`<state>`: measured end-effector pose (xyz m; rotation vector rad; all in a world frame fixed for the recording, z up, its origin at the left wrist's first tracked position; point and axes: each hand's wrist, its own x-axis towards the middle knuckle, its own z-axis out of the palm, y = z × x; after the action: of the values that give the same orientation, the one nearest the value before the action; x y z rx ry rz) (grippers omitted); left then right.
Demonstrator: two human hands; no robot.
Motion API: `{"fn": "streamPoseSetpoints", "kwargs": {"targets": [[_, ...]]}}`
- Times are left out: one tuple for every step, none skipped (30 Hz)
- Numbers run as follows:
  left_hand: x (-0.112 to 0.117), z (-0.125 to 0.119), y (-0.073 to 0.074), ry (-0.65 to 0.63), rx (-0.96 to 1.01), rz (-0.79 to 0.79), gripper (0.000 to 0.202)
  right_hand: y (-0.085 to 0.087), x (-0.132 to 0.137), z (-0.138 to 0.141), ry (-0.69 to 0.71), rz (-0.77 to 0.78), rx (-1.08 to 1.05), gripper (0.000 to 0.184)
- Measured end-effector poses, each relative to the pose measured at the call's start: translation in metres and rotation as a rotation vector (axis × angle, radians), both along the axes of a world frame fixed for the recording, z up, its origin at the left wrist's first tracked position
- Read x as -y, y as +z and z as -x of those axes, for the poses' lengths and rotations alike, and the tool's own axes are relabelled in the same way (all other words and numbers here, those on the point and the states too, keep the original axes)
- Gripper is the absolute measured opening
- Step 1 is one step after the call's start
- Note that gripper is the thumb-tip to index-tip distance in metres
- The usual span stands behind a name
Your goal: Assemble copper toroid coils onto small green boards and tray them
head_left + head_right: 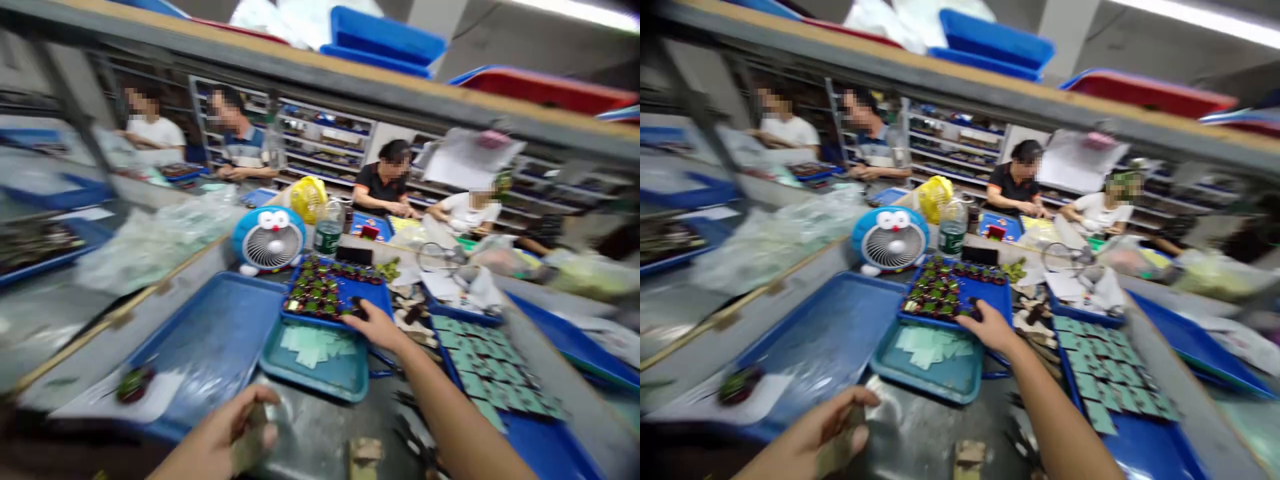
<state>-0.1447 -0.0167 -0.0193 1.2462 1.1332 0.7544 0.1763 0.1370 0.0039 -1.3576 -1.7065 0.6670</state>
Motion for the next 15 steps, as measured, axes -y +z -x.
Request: {"fn": "streamPoseSetpoints", "kwargs": {"targets": [[-0.002,0.016,0.009,0.052,-0.167,-0.120,0.041,-0.003,0.003,-0.004,-0.029,-0.004,-0.021,0.033],[-0.005,0.035,0.017,0.140,-0.331,-0.244,0.040,-0.006,0.007,-0.010,-0.068,-0.010,-0.046,0.036],[-0.007,0.055,0.023,0.245,-0.499,-0.355,0.041,-0.009,0.013,-0.015,-0.101,-0.009,-0.072,0.040],[-0.010,0.075,0.027,0.362,-0.680,-0.446,0.043,-0.012,0.022,-0.020,-0.130,0.000,-0.100,0.048],[-0.012,0.094,0.028,0.425,-0.905,-0.509,0.049,-0.015,0.035,-0.024,-0.154,0.012,-0.130,0.056],[-0.014,0.110,0.028,0.426,-1.147,-0.520,0.054,-0.018,0.049,-0.026,-0.166,0.029,-0.161,0.063],[-0.016,0.123,0.025,0.440,-1.234,-0.505,0.056,-0.022,0.066,-0.027,-0.172,0.055,-0.194,0.068],[-0.018,0.132,0.021,0.443,-1.278,-0.492,0.057,-0.025,0.082,-0.026,-0.182,0.087,-0.243,0.069],[-0.019,0.138,0.016,0.448,-1.315,-0.478,0.056,-0.029,0.097,-0.024,-0.190,0.116,-0.283,0.069],[-0.021,0.141,0.011,0.465,-1.332,-0.465,0.054,-0.033,0.110,-0.022,-0.194,0.146,-0.316,0.069],[-0.022,0.142,0.006,0.480,-1.346,-0.458,0.052,-0.036,0.120,-0.021,-0.191,0.172,-0.343,0.070],[-0.023,0.141,0.001,0.498,-1.353,-0.454,0.050,-0.039,0.128,-0.021,-0.177,0.191,-0.356,0.071],[-0.023,0.139,-0.002,0.515,-1.351,-0.453,0.047,-0.042,0.134,-0.021,-0.160,0.204,-0.362,0.071],[-0.023,0.138,-0.004,0.526,-1.337,-0.456,0.045,-0.044,0.138,-0.023,-0.143,0.210,-0.361,0.070],[-0.023,0.137,-0.005,0.534,-1.309,-0.460,0.042,-0.046,0.140,-0.026,-0.129,0.213,-0.352,0.069]]}}
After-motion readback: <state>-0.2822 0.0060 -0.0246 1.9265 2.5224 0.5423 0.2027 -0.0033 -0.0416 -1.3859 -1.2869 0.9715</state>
